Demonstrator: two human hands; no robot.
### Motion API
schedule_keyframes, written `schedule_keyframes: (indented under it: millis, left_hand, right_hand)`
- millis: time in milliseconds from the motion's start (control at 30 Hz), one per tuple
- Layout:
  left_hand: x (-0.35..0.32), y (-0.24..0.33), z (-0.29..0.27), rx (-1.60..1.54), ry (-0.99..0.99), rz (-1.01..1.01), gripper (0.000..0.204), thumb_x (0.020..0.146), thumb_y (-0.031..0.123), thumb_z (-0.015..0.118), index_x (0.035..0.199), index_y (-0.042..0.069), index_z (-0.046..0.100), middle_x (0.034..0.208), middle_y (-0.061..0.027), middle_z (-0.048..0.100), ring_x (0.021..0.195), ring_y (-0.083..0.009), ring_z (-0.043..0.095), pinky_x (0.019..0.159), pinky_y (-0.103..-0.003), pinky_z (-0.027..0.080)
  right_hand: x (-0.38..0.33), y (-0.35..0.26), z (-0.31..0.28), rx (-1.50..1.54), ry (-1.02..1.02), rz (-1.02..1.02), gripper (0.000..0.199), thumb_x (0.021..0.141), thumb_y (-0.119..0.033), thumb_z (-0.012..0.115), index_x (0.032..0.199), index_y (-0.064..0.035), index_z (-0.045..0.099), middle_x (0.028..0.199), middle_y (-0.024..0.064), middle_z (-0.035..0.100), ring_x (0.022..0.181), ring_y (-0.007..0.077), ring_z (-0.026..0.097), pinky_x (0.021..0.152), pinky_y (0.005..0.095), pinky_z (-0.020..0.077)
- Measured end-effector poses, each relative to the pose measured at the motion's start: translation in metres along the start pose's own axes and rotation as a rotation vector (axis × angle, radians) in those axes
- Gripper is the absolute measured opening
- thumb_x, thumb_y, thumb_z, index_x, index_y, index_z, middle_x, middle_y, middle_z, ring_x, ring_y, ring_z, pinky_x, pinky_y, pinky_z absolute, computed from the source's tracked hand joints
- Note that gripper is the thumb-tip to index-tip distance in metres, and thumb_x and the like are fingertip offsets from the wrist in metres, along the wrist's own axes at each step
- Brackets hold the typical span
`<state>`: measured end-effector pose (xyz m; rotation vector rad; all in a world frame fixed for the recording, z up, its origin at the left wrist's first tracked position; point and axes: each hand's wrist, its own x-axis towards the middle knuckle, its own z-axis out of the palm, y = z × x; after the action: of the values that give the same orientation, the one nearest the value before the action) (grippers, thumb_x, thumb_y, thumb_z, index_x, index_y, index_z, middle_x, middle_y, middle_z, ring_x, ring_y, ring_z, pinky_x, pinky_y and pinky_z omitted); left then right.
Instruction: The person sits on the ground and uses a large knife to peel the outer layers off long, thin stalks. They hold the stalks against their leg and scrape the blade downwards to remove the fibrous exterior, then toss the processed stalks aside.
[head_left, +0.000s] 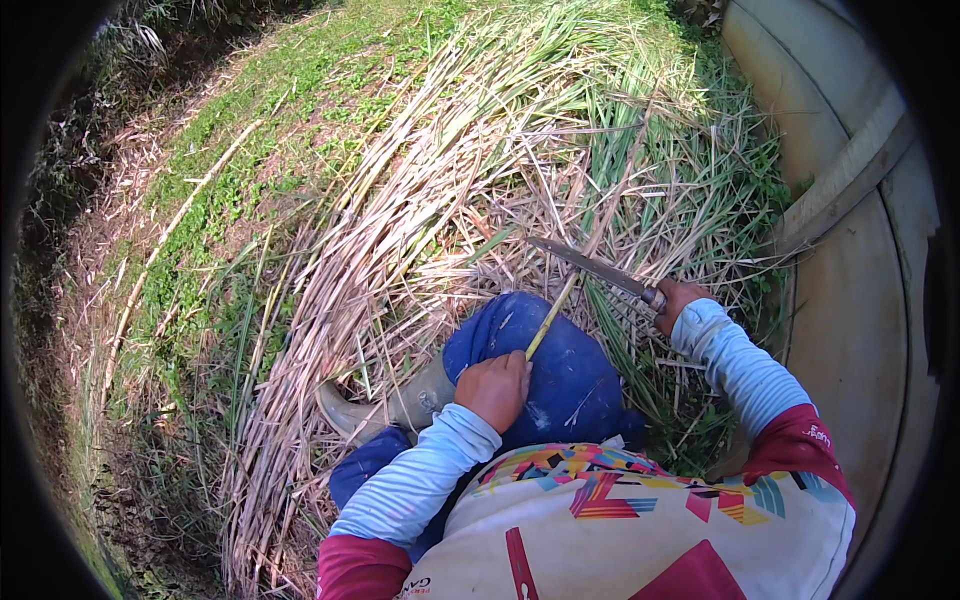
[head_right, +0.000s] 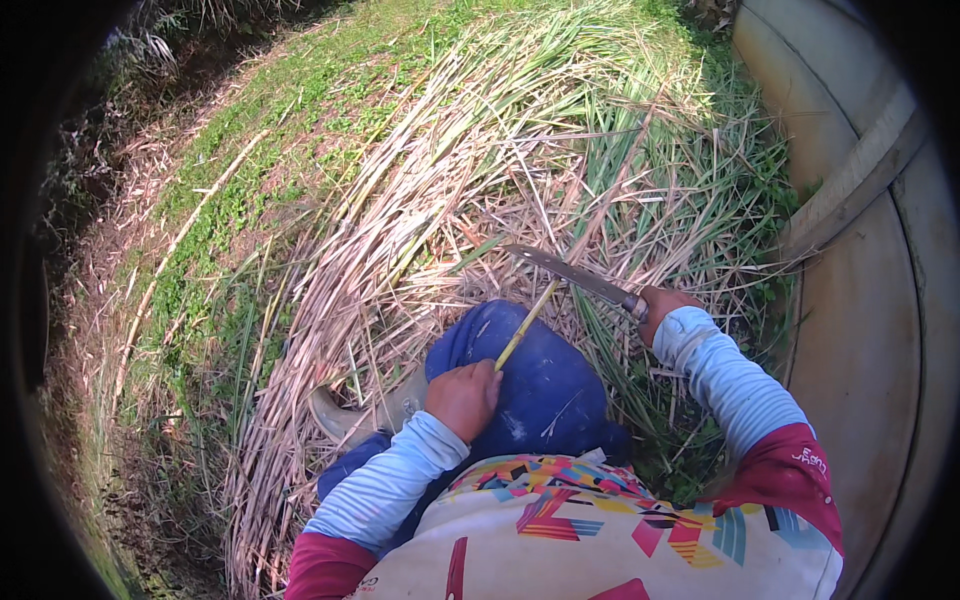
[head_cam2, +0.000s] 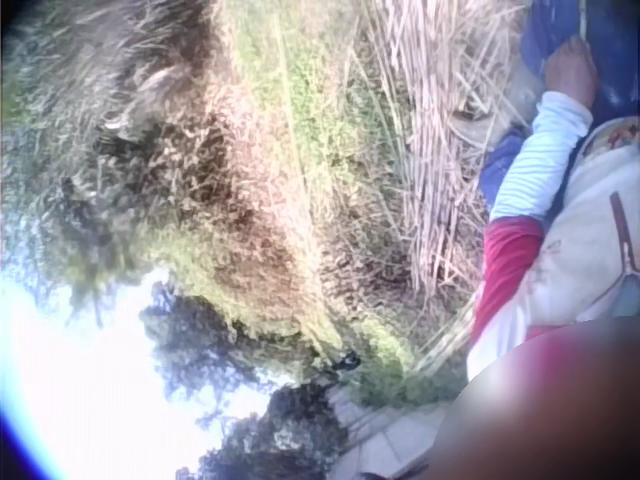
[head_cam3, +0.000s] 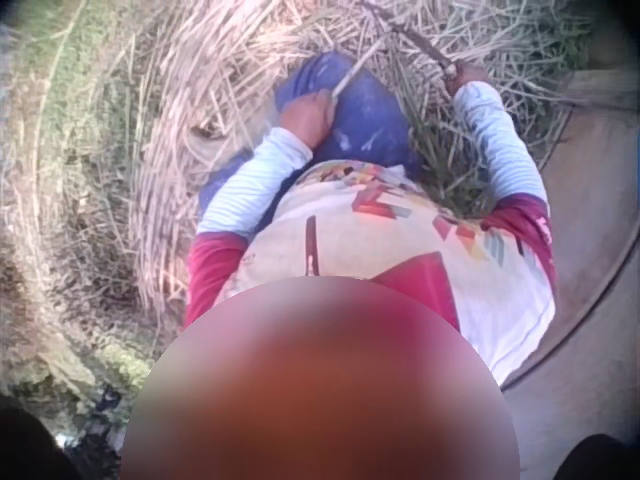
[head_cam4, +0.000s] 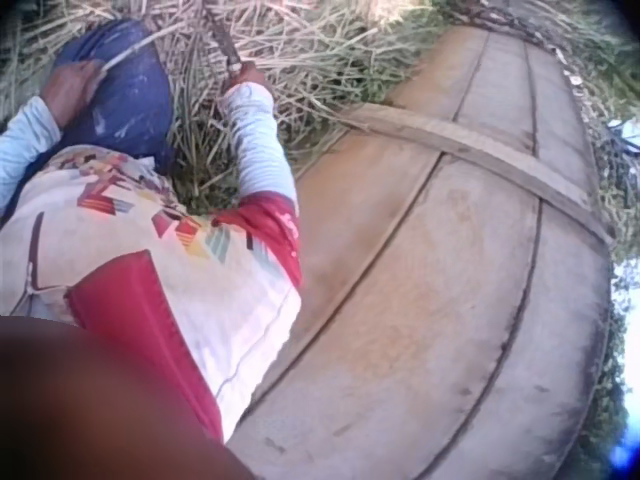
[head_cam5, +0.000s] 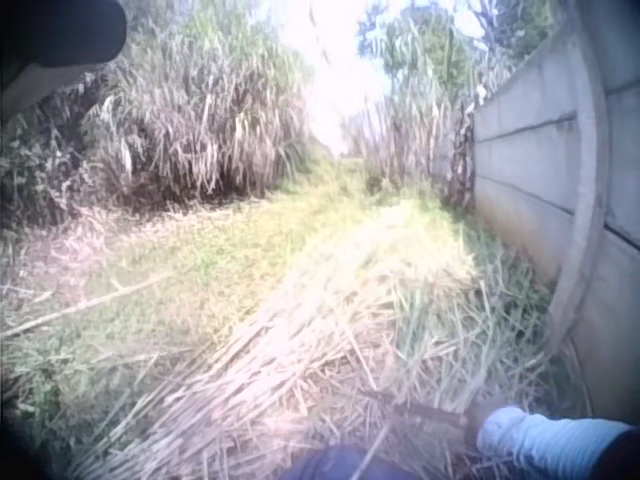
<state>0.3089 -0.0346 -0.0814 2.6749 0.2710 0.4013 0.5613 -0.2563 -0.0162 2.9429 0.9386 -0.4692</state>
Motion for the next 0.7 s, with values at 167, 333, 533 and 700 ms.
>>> schedule_keyframes:
  millis: [167, 333, 533, 700]
  left_hand:
    - [0.01, 0.005, -0.002, -0.215, 0.006, -0.247, 0.022, 0.096, 0.025, 0.059, 0.093, 0.005, 0.064, 0.08, -0.018, 0.068, 0.075, -0.0397, 0.068, 0.065, -0.049, 0.053]
    - [0.019, -0.002, -0.005, -0.55, 0.084, -0.343, 0.026, 0.098, 0.024, 0.055, 0.093, 0.002, 0.069, 0.078, -0.0201, 0.067, 0.072, -0.0393, 0.067, 0.066, -0.048, 0.05]
    - [0.009, -0.019, -0.009, -0.902, -0.041, -0.607, 0.031, 0.101, 0.026, 0.051, 0.087, 0.002, 0.066, 0.061, -0.006, 0.055, 0.051, -0.0184, 0.052, 0.051, -0.033, 0.041]
    - [0.019, -0.004, -0.012, -1.431, -0.142, -0.866, 0.03, 0.103, 0.029, 0.049, 0.088, 0.006, 0.06, 0.056, 0.0049, 0.04, 0.046, -0.0076, 0.038, 0.045, -0.026, 0.032]
  right_hand:
    - [-0.012, -0.005, 0.003, 0.114, 0.052, 0.046, 0.043, 0.075, -0.02, 0.074, 0.115, -0.0083, 0.063, 0.102, 0.0209, 0.07, 0.1, 0.0414, 0.066, 0.092, 0.0479, 0.0518]
    - [-0.044, -0.055, 0.03, 0.289, 0.095, -0.305, 0.026, 0.077, -0.021, 0.071, 0.098, -0.0092, 0.061, 0.089, 0.017, 0.068, 0.088, 0.0403, 0.067, 0.079, 0.0492, 0.0532]
    - [0.017, -0.011, 0.031, 0.224, 0.118, 0.055, 0.041, 0.079, -0.023, 0.074, 0.114, -0.0079, 0.062, 0.1, 0.021, 0.07, 0.099, 0.0402, 0.067, 0.091, 0.0481, 0.0524]
    - [0.02, 0.002, 0.038, 0.391, 0.261, 0.121, 0.043, 0.075, -0.019, 0.072, 0.116, -0.0091, 0.064, 0.094, 0.023, 0.069, 0.092, 0.043, 0.067, 0.082, 0.0487, 0.0537]
